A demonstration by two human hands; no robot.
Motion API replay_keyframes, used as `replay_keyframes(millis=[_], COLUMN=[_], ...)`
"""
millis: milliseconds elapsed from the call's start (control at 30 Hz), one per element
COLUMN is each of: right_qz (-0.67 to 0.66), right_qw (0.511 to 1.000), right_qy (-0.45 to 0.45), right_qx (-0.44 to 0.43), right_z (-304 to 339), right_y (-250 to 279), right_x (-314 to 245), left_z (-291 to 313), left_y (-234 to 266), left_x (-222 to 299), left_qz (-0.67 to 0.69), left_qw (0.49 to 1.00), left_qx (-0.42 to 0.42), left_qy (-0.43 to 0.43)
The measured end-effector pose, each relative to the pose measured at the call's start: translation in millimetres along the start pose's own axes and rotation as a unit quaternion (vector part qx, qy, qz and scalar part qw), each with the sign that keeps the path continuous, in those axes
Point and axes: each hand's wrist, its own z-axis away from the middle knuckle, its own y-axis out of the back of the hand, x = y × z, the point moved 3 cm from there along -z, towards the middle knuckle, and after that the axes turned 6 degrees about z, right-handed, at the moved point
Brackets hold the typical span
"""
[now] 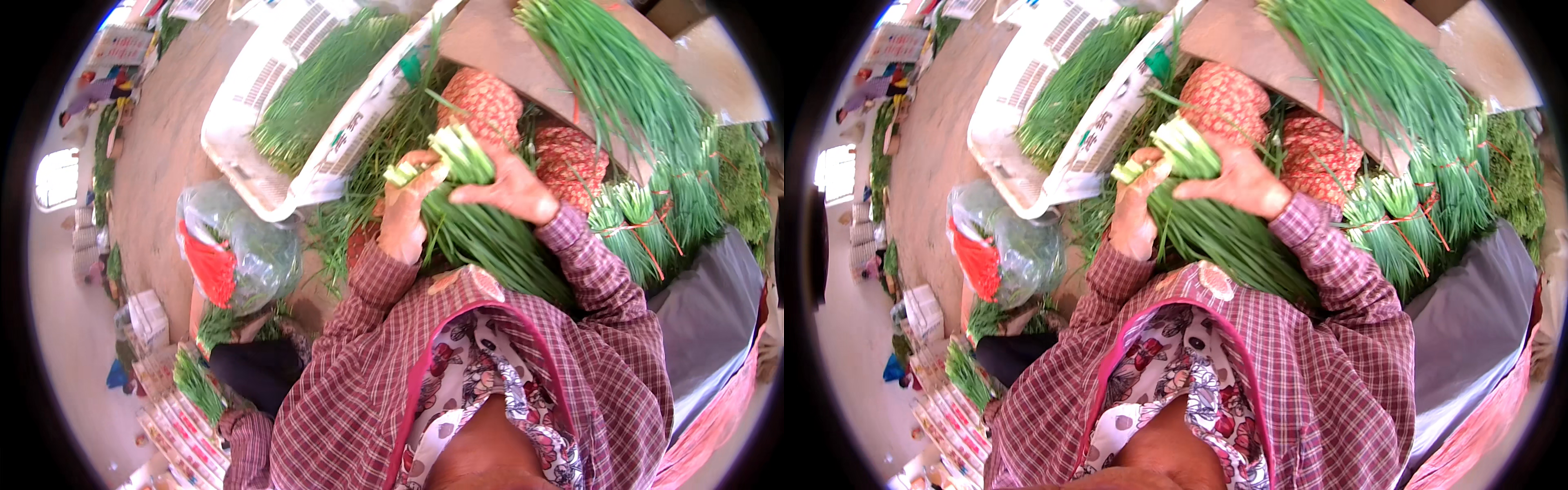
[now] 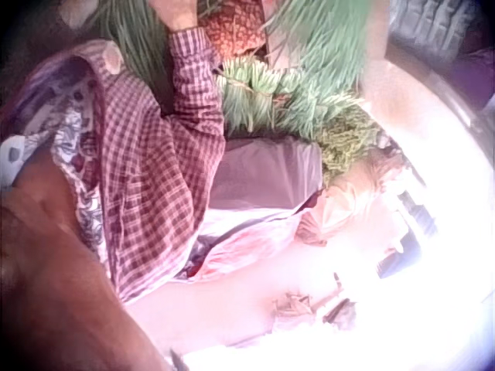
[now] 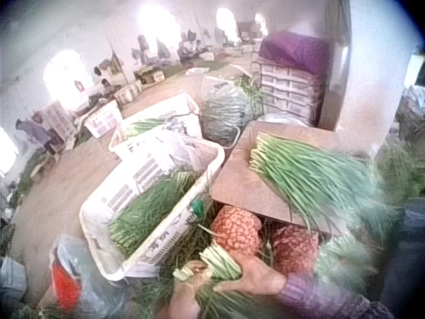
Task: The person sorts through piles of green chives by hand, trims the root ends with a knife, and secures organized bunches using red plastic ties.
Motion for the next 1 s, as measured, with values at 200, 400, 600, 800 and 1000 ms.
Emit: replay_keyframes(millis=[200,400,600,800,1000], right_qz=[-0.102,-0.151,-0.154,0.037,-0.096], right_qw=[0.984,0.974,0.970,0.995,0.979], right_qy=[-0.141,-0.156,-0.175,-0.094,-0.174], right_qx=[-0.048,-0.059,-0.065,-0.001,0.032], right_z=[2,4,4,-6,5], right_y=[4,27,16,10,36], right_x=[12,0,11,2,-1], left_z=[-1,-12,-13,-18,-23], left_y=[1,-1,-11,5,4], left_x=[-4,-13,-3,-11,-21], left_qz=[0.021,0.085,-0.047,-0.018,0.046], left_qw=[0.999,0.992,0.997,0.999,0.994], left_qx=[-0.014,-0.051,-0.061,-0.027,-0.059], left_qy=[0.021,0.078,0.024,0.016,0.079])
